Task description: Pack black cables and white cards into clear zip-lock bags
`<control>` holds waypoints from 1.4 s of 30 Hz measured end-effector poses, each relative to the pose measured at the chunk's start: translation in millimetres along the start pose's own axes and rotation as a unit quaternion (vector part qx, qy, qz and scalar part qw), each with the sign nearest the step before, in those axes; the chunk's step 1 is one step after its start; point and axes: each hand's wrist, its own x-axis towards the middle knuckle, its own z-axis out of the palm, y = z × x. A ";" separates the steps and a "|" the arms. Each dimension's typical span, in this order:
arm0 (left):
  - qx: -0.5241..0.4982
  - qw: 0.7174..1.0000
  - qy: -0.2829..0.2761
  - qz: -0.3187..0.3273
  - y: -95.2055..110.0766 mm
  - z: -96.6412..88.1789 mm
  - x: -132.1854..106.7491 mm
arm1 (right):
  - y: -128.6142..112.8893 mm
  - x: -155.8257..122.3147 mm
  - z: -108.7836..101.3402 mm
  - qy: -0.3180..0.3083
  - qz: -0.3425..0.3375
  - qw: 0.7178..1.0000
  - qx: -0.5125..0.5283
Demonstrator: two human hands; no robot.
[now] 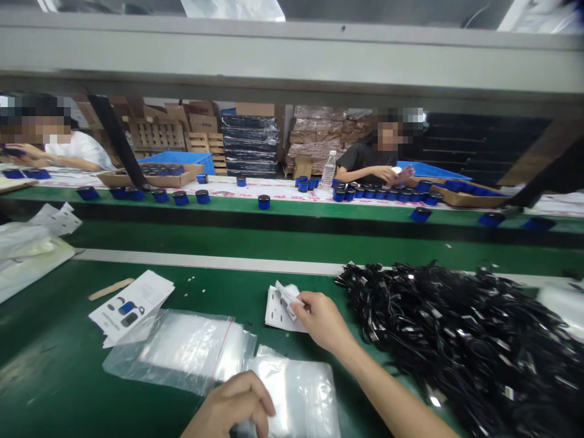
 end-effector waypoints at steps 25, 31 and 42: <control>-0.017 0.964 0.260 -0.050 17.8 33.2 13.1 | -3.1 -81.5 17.9 0.004 0.066 0.868 0.492; 0.194 0.959 0.197 -0.060 19.2 26.9 5.8 | 4.3 -91.5 -33.1 0.030 0.066 0.870 0.488; 0.329 0.929 0.146 0.089 29.4 29.8 16.6 | -7.5 -108.4 -64.8 -0.068 -0.128 0.982 0.117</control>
